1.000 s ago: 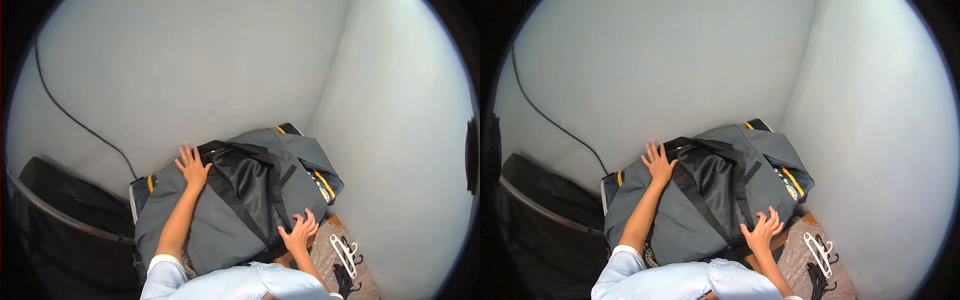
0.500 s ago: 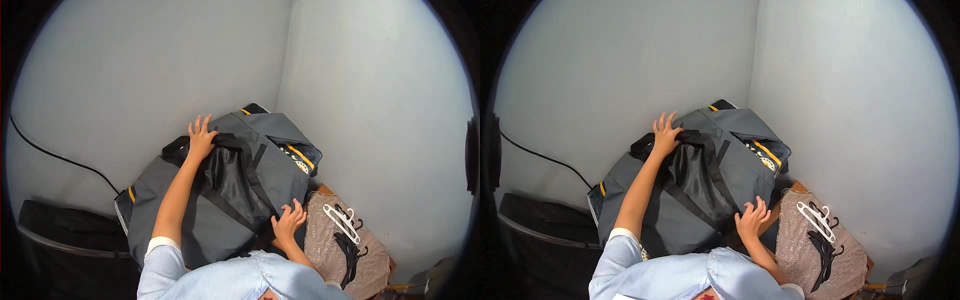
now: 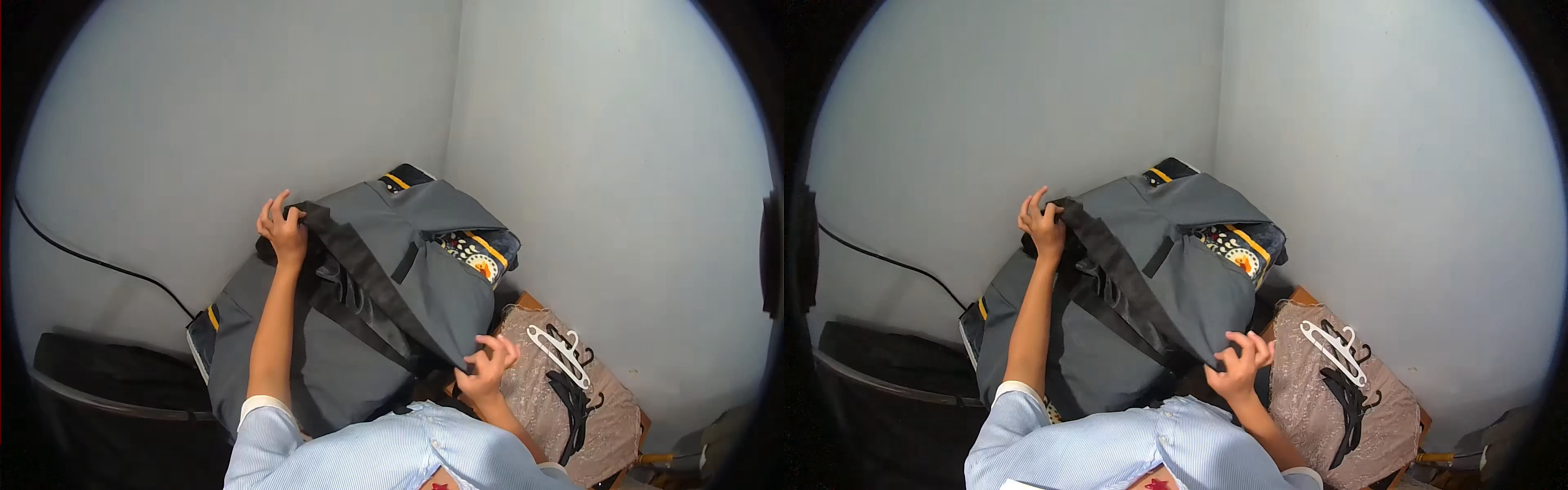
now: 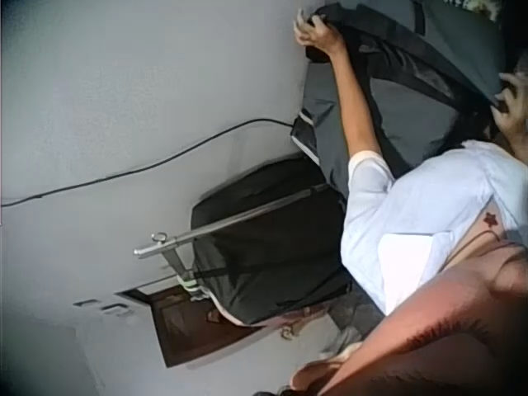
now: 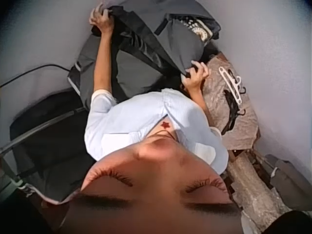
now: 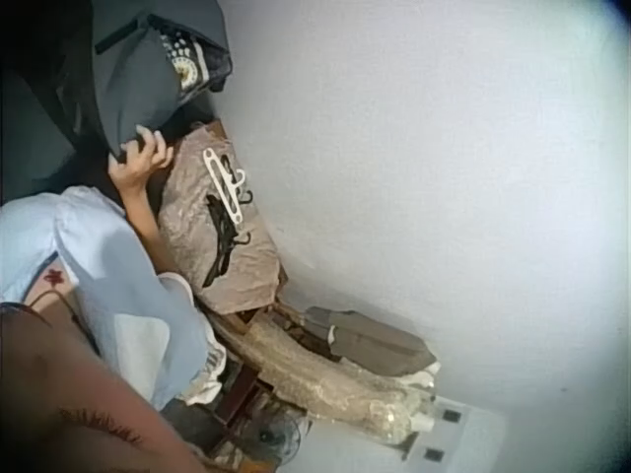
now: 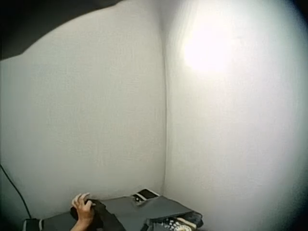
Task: Organizing and preparing jackets for hanging by smoothing them out and attaching hangers.
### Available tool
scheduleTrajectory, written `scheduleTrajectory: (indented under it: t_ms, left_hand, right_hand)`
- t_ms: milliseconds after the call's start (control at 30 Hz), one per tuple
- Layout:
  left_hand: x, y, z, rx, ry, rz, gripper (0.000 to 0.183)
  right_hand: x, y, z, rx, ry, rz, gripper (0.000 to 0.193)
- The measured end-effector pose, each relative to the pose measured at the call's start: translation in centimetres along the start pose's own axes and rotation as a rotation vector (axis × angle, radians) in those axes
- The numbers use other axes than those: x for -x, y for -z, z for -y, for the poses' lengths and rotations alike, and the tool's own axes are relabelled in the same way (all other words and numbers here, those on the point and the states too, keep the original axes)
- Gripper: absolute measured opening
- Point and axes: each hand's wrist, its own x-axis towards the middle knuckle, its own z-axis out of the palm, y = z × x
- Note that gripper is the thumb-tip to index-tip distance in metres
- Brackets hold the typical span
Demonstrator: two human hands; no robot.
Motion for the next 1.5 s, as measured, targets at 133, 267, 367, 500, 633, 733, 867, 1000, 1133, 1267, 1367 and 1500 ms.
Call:
scheduleTrajectory:
  t_ms: [133,267,367,500,633,733,867,1000,1133,1267,1367,1500]
  left_hand:
    - [1.8,0.8,-0.8,-0.075,0.104,0.421,0.014]
    - [2.4,3.0,-3.3,-0.027,0.192,0.497,0.027]
    - [2.5,4.6,-6.2,0.102,0.190,0.591,0.050]
    - [4.4,2.7,-8.4,0.132,0.098,0.693,0.066]
    - [8.5,0.4,-6.6,0.028,0.137,0.775,0.070]
    - [8.1,1.1,-7.0,0.039,0.125,0.739,0.068]
    - [6.7,5.1,-6.5,-0.006,0.146,0.646,0.065]
    - [7.6,8.2,-2.9,-0.239,0.348,0.929,0.069]
    - [9.8,9.3,-0.4,-0.253,0.381,0.954,0.058]
    - [9.2,8.6,-0.9,-0.308,0.376,0.778,0.057]
    - [7.9,8.3,-2.2,-0.154,0.388,0.789,0.064]
    - [9.8,7.2,-1.3,-0.152,0.346,0.964,0.069]
  right_hand:
    - [1.9,-0.6,0.1,0.013,0.044,0.460,0.030]
    - [0.8,-0.8,0.4,-0.027,-0.099,0.406,0.023]
    - [-1.8,-2.0,-0.2,-0.043,-0.159,0.317,0.030]
    - [-5.4,-3.5,-0.3,-0.048,-0.142,0.301,0.053]
    - [-4.5,-6.4,-0.9,0.035,-0.021,0.453,0.069]
    - [-2.2,-6.7,-1.8,0.021,-0.086,0.497,0.070]
    - [0.2,-5.2,-2.9,0.055,-0.236,0.452,0.073]
    - [2.2,-4.9,-4.2,0.052,-0.331,0.387,0.075]
    - [1.3,-4.6,-3.1,0.042,-0.217,0.295,0.072]
    - [-0.2,-4.7,-0.4,-0.089,-0.080,0.258,0.065]
    - [-0.5,-5.5,1.9,-0.115,0.079,0.317,0.064]
    - [0.3,-6.3,3.9,-0.139,0.190,0.539,0.056]
